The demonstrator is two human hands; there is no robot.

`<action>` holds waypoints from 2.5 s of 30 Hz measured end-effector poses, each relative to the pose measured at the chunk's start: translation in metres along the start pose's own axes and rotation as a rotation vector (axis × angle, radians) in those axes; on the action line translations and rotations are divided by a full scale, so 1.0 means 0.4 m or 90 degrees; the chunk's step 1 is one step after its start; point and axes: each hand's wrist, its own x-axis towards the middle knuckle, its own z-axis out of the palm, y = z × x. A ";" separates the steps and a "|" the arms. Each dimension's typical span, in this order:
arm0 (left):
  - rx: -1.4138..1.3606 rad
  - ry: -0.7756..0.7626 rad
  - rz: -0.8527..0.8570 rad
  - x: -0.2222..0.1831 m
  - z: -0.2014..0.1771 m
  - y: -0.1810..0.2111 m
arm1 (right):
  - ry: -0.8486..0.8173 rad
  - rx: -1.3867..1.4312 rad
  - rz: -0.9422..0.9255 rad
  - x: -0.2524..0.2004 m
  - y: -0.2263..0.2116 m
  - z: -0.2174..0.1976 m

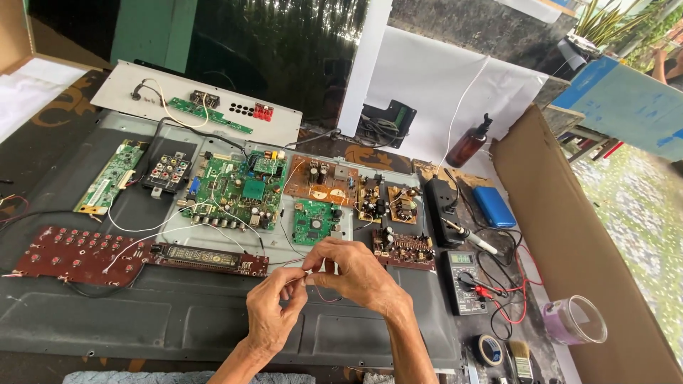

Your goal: Connecting and organizing internal wiring on various circuit boards of a disassembled television.

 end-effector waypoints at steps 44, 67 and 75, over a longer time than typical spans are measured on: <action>-0.025 0.008 0.015 0.035 -0.024 0.017 | 0.037 -0.093 0.069 0.008 -0.020 0.010; -0.015 0.018 -0.005 0.031 -0.019 0.009 | 0.026 -0.053 0.070 0.013 -0.016 0.013; -0.027 0.007 -0.034 0.029 -0.025 0.008 | 0.061 -0.145 -0.028 0.012 0.010 0.029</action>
